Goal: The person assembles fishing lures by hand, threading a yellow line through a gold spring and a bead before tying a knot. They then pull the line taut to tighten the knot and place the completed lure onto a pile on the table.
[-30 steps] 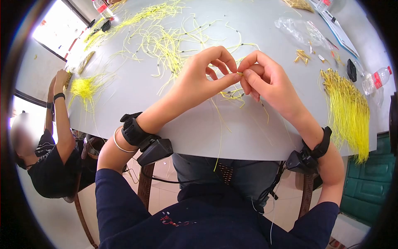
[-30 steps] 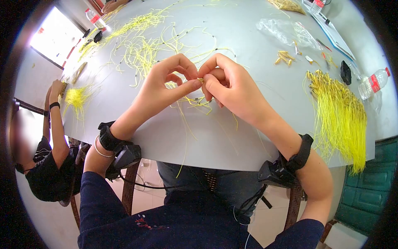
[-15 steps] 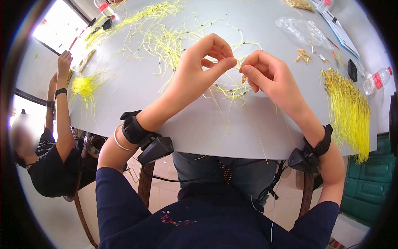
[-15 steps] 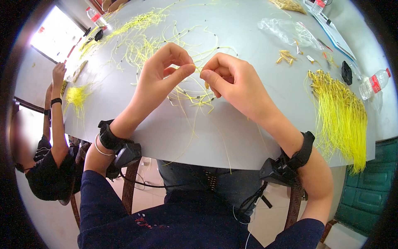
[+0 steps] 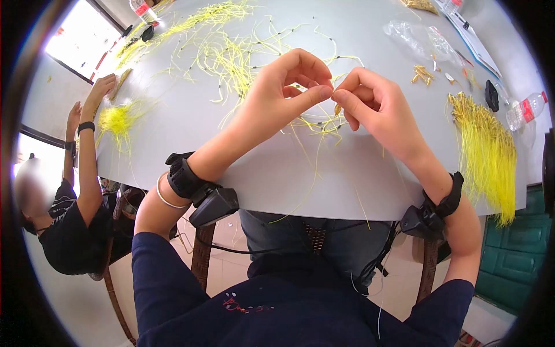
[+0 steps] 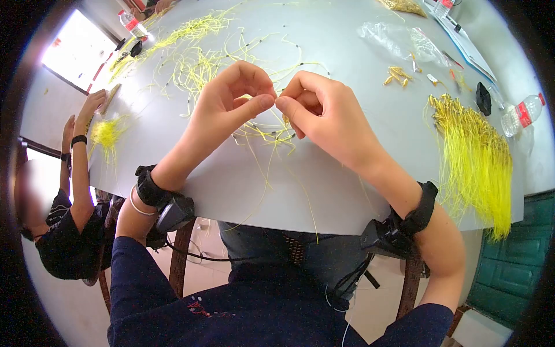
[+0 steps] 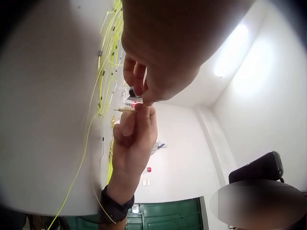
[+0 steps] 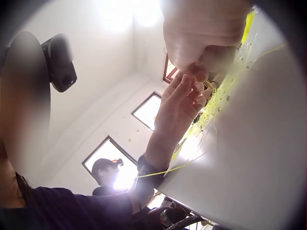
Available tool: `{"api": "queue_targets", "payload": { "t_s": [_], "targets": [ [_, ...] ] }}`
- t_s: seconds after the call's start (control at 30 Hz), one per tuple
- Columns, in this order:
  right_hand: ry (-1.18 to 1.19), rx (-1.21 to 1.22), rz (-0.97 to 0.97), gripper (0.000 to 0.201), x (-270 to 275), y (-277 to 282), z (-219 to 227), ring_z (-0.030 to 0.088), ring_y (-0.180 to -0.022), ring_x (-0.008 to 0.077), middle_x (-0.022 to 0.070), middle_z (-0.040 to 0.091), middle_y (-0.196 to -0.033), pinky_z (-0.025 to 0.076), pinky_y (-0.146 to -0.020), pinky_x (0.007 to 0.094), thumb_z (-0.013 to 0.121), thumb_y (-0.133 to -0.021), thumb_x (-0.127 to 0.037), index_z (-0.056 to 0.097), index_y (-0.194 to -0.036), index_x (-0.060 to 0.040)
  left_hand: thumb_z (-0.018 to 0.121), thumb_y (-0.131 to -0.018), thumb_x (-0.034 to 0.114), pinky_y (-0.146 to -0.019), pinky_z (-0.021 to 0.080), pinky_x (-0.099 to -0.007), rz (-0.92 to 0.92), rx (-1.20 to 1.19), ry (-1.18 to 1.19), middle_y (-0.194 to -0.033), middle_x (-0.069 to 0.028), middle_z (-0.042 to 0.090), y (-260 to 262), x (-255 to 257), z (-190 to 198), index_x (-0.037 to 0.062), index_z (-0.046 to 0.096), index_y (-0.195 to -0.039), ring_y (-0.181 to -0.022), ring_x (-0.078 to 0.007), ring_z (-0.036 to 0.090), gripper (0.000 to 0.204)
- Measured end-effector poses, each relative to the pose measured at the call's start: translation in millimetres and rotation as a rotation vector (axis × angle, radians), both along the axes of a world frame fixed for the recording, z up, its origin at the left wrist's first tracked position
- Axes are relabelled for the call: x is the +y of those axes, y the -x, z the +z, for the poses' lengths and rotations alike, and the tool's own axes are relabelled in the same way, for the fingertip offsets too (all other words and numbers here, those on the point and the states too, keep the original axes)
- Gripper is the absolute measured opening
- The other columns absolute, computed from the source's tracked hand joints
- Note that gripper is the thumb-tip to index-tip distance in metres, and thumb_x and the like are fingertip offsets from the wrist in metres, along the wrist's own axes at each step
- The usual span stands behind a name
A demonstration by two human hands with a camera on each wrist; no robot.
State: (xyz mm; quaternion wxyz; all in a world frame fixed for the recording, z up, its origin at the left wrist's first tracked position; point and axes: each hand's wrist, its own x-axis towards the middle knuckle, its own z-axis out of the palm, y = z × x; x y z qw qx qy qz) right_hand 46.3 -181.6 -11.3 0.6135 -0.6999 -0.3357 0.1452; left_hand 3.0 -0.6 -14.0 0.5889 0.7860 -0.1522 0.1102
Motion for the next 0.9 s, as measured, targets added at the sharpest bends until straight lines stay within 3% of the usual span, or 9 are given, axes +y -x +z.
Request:
{"api": "queue_targets", "payload": {
  "t_s": [0.2, 0.33, 0.5, 0.6, 0.7, 0.9],
  "targets": [
    [0.03, -0.001, 0.007, 0.012, -2.3, 0.2, 4.2, 0.044, -0.047, 0.0054, 0.0007, 0.05, -0.052, 0.03, -0.044, 0.0204, 0.053, -0.087, -0.01, 0.049, -0.08, -0.0022, 0.064, -0.081, 0.009, -0.075, 0.05, -0.0253, -0.088, 0.04, 0.048, -0.093, -0.0045, 0.058, -0.7, 0.3, 0.6, 0.0019, 0.053, -0.096, -0.085, -0.0107, 0.058, 0.021],
    [0.078, 0.021, 0.019, 0.012, -3.0, 1.6, 7.9, 0.045, -0.044, 0.0059, 0.0017, 0.051, -0.051, 0.029, -0.043, 0.0208, 0.051, -0.088, -0.011, 0.048, -0.079, -0.0032, 0.064, -0.081, 0.008, -0.077, 0.051, -0.0255, -0.071, 0.033, 0.016, -0.094, -0.0052, 0.057, 0.7, 2.3, 3.5, 0.0013, 0.052, -0.097, -0.088, -0.0118, 0.058, 0.021],
    [0.068, 0.019, 0.031, 0.011, -2.2, 4.5, 7.1, 0.045, -0.044, 0.0058, 0.0023, 0.051, -0.051, 0.029, -0.043, 0.0209, 0.051, -0.088, -0.011, 0.047, -0.081, -0.0036, 0.067, -0.078, 0.006, -0.078, 0.051, -0.0253, -0.113, 0.067, 0.145, -0.102, -0.0083, 0.054, 2.4, 0.9, 5.0, 0.0009, 0.05, -0.102, -0.091, -0.0138, 0.058, 0.03],
    [0.072, -0.008, 0.022, 0.01, -1.4, 6.7, 7.1, 0.045, -0.044, 0.0057, 0.0019, 0.051, -0.05, 0.029, -0.043, 0.0208, 0.05, -0.088, -0.011, 0.047, -0.081, -0.004, 0.067, -0.079, 0.006, -0.082, 0.048, -0.0243, -0.134, 0.115, 0.143, -0.1, -0.005, 0.05, 3.2, 1.5, 7.1, 0.0026, 0.047, -0.105, -0.09, -0.0108, 0.055, 0.033],
    [0.04, -0.018, -0.008, 0.009, -1.5, 6.1, 7.7, 0.044, -0.044, 0.0056, 0.0013, 0.05, -0.05, 0.029, -0.043, 0.0209, 0.05, -0.089, -0.011, 0.047, -0.082, -0.0044, 0.067, -0.077, 0.004, -0.079, 0.051, -0.0253, -0.111, 0.128, 0.165, -0.104, -0.0107, 0.052, 2.7, 0.3, 6.0, 0.0014, 0.048, -0.105, -0.089, -0.0148, 0.059, 0.034],
    [-0.056, -0.026, -0.082, 0.009, 0.0, 2.3, 1.9, 0.037, -0.046, 0.0044, -0.0003, 0.046, -0.051, 0.026, -0.044, 0.0214, 0.048, -0.091, -0.012, 0.046, -0.086, -0.0043, 0.065, -0.077, 0.003, -0.077, 0.05, -0.0246, -0.155, 0.164, 0.136, -0.1, -0.009, 0.057, 3.8, -0.3, 4.6, 0.001, 0.05, -0.103, -0.088, -0.0127, 0.059, 0.03]
  ]
}}
